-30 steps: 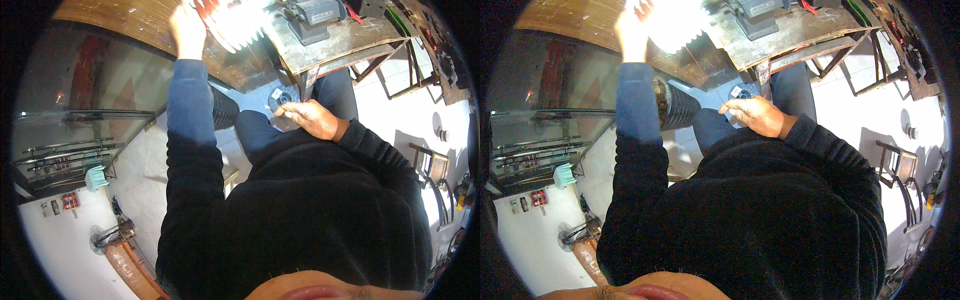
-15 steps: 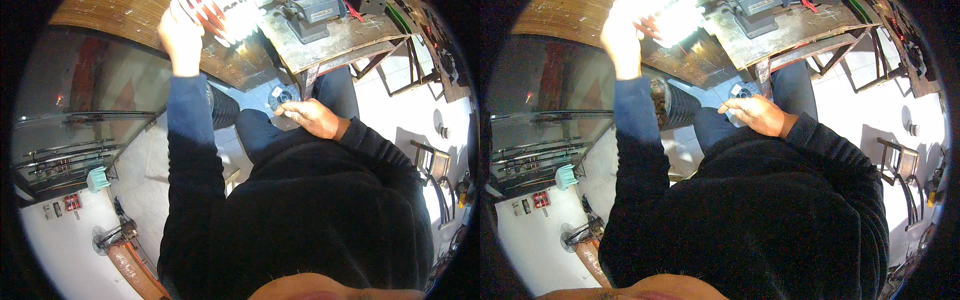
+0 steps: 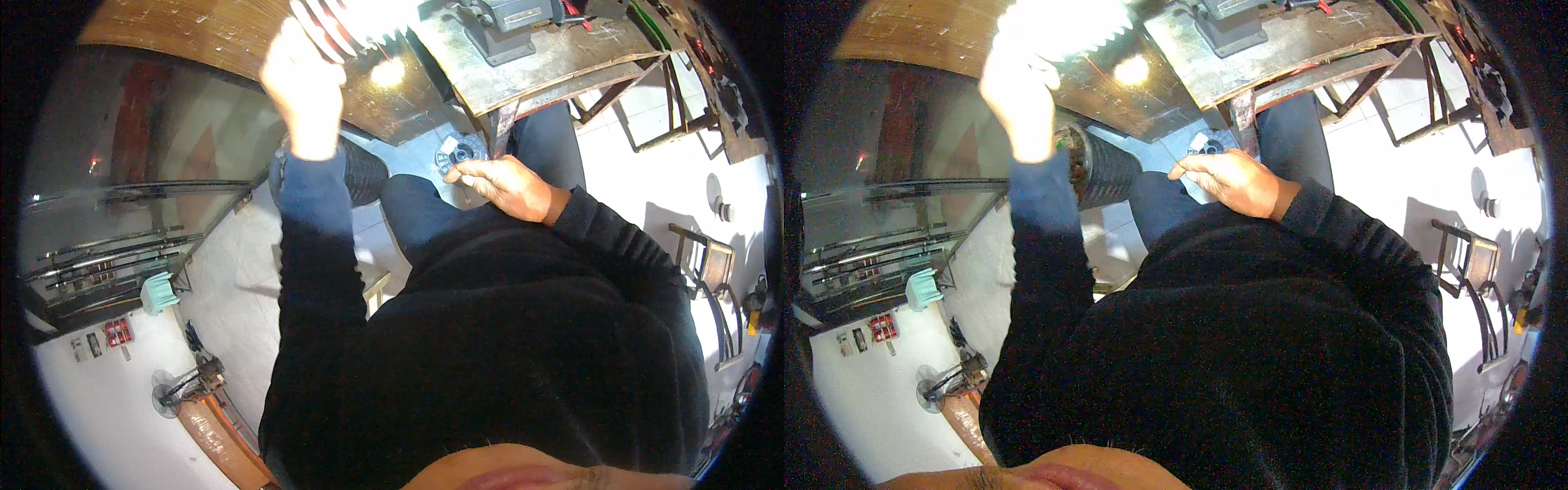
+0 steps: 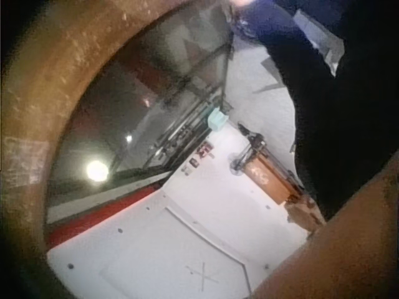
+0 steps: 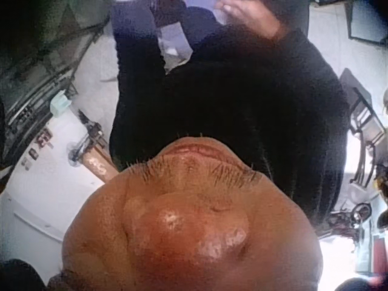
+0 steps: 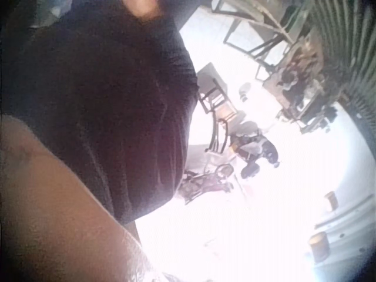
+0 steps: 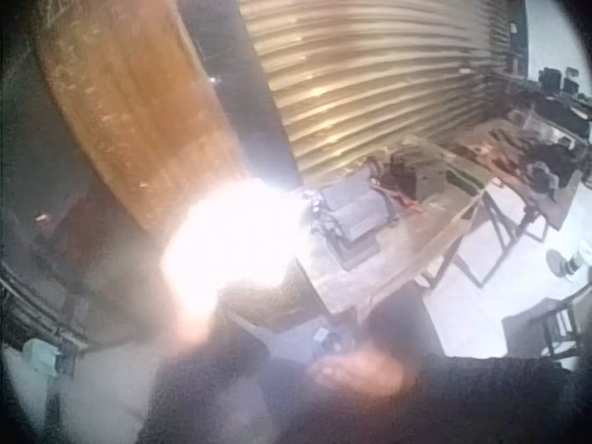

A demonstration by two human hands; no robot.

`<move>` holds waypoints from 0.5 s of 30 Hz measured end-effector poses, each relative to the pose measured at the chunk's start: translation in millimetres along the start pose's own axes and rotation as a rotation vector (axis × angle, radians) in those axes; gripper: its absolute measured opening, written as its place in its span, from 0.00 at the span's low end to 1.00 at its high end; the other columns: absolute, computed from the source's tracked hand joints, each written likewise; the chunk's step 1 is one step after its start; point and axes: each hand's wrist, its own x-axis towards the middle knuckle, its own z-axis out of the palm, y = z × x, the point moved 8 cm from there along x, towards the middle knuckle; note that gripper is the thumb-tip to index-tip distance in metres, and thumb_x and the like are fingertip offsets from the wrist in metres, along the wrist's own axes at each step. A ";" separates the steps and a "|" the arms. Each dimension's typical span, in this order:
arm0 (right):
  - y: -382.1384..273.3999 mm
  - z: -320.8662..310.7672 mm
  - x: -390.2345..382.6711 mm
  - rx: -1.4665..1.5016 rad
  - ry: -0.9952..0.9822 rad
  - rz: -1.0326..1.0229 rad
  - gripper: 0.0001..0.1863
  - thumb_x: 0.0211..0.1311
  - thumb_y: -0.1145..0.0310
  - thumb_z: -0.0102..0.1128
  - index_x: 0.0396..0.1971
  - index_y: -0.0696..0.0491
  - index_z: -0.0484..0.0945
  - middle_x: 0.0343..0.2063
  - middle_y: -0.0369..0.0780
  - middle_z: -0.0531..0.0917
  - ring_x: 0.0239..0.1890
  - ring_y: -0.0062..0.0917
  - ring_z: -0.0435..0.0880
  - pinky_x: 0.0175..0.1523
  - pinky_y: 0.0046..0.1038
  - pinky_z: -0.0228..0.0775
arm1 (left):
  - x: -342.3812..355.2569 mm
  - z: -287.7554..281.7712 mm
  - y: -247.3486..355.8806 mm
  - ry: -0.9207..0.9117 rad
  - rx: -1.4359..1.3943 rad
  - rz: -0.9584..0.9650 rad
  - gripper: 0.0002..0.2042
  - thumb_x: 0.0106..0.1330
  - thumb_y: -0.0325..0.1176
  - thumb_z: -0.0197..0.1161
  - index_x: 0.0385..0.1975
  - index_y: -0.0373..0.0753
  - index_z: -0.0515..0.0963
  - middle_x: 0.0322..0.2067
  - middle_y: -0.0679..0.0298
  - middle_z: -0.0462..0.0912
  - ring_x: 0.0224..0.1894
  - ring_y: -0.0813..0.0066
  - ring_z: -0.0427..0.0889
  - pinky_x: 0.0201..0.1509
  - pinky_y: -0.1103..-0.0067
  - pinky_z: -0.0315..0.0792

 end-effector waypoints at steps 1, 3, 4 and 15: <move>-2.0 -0.4 -0.2 -0.002 0.012 -0.012 0.15 0.79 0.75 0.53 0.59 0.53 0.82 0.44 0.49 0.89 0.45 0.42 0.89 0.54 0.38 0.80 | 31.0 -3.4 -2.7 0.025 0.123 0.012 0.14 0.82 0.37 0.55 0.36 0.35 0.81 0.30 0.65 0.85 0.25 0.78 0.81 0.28 0.79 0.75; -4.7 -1.0 -0.1 -0.010 0.026 -0.032 0.14 0.79 0.74 0.53 0.58 0.53 0.82 0.45 0.49 0.89 0.45 0.42 0.89 0.54 0.38 0.80 | 68.3 5.4 -8.5 -0.076 0.513 0.139 0.07 0.79 0.28 0.57 0.40 0.36 0.81 0.30 0.61 0.82 0.28 0.76 0.81 0.32 0.79 0.77; -4.1 -0.9 -0.3 -0.003 0.024 -0.020 0.14 0.80 0.74 0.53 0.58 0.53 0.82 0.45 0.49 0.89 0.46 0.42 0.89 0.54 0.38 0.80 | 64.5 6.1 -26.9 -0.042 0.385 0.057 0.07 0.78 0.30 0.57 0.39 0.35 0.81 0.30 0.61 0.83 0.28 0.75 0.81 0.32 0.78 0.77; 3.9 3.2 2.8 0.079 -0.003 0.066 0.14 0.82 0.72 0.53 0.58 0.54 0.83 0.46 0.48 0.89 0.46 0.39 0.89 0.54 0.36 0.80 | -54.3 6.4 -2.2 -0.037 0.282 0.021 0.05 0.71 0.24 0.62 0.31 0.36 0.76 0.24 0.65 0.77 0.27 0.76 0.80 0.30 0.77 0.74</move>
